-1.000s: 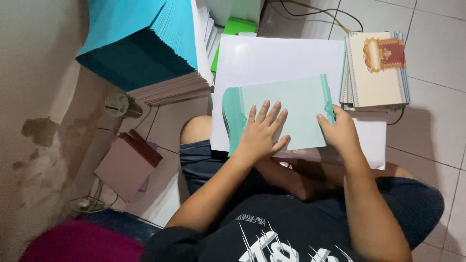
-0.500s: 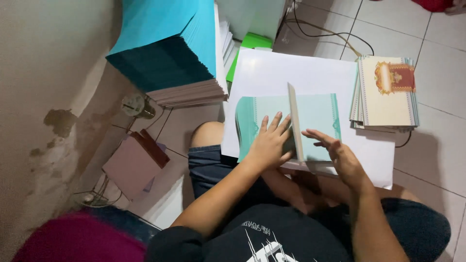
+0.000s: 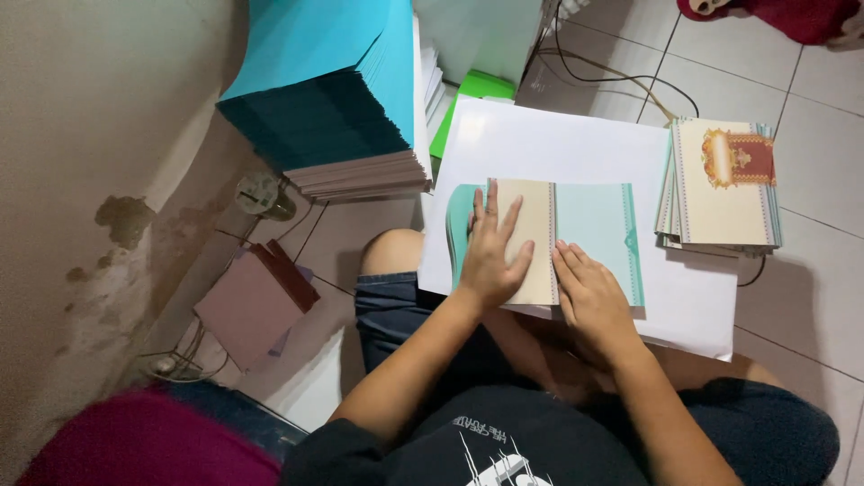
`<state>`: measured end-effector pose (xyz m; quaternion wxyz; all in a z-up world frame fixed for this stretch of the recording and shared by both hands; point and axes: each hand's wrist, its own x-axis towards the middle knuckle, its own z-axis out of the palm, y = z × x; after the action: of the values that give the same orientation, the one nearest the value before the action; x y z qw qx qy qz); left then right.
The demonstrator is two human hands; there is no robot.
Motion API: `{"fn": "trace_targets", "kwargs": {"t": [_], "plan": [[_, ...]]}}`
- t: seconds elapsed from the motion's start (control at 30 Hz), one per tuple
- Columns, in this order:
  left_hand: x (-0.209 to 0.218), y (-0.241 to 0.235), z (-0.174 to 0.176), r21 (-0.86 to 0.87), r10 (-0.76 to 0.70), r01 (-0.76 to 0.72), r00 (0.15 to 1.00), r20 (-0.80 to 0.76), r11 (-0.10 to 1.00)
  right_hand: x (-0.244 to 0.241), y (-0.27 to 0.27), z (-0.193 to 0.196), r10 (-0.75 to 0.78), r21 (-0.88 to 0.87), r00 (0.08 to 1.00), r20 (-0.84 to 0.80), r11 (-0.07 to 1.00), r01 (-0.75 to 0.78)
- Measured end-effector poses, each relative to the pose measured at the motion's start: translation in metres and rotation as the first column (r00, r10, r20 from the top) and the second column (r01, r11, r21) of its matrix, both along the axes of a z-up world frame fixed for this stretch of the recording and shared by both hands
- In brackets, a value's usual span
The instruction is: The person sits on the floor and folds a stack of light blue paper sheets in half. They press the fold flat with their hands and then place the folded sheet onto a growing stack of finished items to the right.
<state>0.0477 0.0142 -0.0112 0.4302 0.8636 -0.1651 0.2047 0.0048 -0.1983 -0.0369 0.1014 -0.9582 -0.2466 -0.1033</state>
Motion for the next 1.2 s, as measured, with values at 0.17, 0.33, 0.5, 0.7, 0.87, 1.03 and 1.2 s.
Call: {"fn": "trace_targets", "kwargs": {"t": [0.17,0.33,0.5,0.7,0.87,1.03,1.2], "plan": [[-0.005,-0.02,-0.018,0.451,0.056,-0.063,0.998,0.028,0.89,0.0,-0.002,-0.014,-0.007,-0.045,1.0,0.013,0.999,0.008],[-0.003,-0.022,-0.027,0.495,0.026,0.004,0.998,-0.053,0.869,0.026,-0.004,-0.026,-0.007,-0.098,0.999,0.047,0.995,0.011],[-0.001,-0.024,-0.026,0.545,0.028,0.052,0.99,-0.137,0.837,0.095,0.004,-0.029,-0.032,-0.088,0.999,-0.003,0.996,0.031],[-0.003,-0.024,-0.014,0.547,0.061,0.044,0.983,-0.172,0.836,0.111,0.011,-0.019,-0.065,-0.11,0.989,-0.136,0.993,0.05],[0.001,-0.024,-0.011,0.527,0.052,0.105,0.96,-0.275,0.843,0.051,0.008,-0.017,-0.067,-0.133,0.987,-0.145,0.99,0.048],[-0.001,-0.024,-0.006,0.534,0.031,0.132,0.958,-0.286,0.835,0.044,-0.001,-0.033,-0.043,-0.14,0.993,-0.11,0.99,0.028],[-0.001,-0.023,-0.007,0.55,0.039,0.113,0.966,-0.257,0.828,0.102,0.006,-0.026,-0.049,-0.08,0.988,-0.149,0.996,0.038]]}}
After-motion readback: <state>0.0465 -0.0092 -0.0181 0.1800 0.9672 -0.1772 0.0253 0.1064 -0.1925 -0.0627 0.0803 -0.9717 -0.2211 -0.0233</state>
